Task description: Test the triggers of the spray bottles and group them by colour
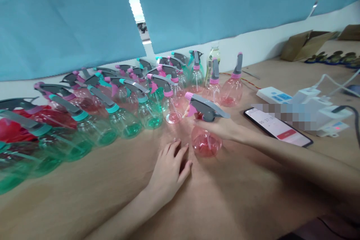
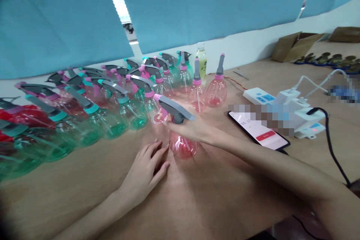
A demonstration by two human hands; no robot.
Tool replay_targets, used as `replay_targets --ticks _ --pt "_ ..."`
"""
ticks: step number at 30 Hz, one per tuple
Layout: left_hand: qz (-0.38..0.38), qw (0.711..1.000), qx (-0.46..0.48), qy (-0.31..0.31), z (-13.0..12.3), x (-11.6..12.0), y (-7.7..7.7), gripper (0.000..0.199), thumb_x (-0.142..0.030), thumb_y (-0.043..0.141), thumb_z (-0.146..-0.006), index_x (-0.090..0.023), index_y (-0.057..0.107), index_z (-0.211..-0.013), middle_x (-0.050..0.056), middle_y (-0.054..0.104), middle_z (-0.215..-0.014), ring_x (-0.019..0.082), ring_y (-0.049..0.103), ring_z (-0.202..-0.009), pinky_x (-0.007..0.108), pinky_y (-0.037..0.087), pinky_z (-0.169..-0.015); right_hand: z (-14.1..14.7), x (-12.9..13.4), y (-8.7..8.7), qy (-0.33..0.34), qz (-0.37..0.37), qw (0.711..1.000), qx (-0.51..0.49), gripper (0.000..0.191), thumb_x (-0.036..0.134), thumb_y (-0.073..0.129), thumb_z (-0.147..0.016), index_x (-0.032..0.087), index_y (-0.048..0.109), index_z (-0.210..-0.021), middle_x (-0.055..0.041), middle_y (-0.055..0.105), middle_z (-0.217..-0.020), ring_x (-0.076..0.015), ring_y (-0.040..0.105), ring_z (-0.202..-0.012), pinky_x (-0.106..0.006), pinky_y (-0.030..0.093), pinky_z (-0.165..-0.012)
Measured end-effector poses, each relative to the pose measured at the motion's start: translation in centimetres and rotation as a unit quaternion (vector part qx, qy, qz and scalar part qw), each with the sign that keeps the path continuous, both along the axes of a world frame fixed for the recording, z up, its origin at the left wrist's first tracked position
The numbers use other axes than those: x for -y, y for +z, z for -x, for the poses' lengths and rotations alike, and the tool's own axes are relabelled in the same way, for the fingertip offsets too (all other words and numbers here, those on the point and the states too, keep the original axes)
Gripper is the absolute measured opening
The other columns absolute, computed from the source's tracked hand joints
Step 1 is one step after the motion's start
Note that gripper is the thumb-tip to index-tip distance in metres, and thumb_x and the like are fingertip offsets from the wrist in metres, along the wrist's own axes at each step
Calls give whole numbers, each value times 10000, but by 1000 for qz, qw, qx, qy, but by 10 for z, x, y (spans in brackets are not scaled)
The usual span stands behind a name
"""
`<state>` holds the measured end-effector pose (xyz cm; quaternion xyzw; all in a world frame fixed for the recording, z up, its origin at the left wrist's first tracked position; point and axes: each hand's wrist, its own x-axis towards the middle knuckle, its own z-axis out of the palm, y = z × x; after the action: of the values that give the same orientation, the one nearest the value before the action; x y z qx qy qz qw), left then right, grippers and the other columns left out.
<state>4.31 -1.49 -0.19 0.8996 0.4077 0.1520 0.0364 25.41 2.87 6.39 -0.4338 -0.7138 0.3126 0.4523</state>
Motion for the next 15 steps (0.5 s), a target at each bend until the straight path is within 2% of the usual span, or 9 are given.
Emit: replay_targets --ticks 4,9,15 --pt "0 1000 1 0 0 0 0 340 -317 484 -945 -162 562 -1237 148 546 -1287 320 484 -1220 516 435 -987 0 -1 0 16 11 1000 -13 117 260 564 -768 233 450 -765 73 344 -589 -106 322 -546 -260 297 -521" --pt "0 1000 2 0 0 0 -1 337 -314 487 -946 -161 555 -1239 154 542 -1291 321 480 -1224 516 436 -978 0 -2 1 0 -18 1000 -26 233 225 594 -738 221 372 -670 69 361 -619 -96 328 -577 -262 309 -548" --pt "1 1000 2 0 0 0 0 336 -316 484 -948 -174 549 -1246 149 541 -1297 321 481 -1228 524 431 -980 2 -1 2 -2 11 1000 -29 248 261 588 -746 221 367 -642 69 362 -597 -96 337 -557 -266 311 -543"
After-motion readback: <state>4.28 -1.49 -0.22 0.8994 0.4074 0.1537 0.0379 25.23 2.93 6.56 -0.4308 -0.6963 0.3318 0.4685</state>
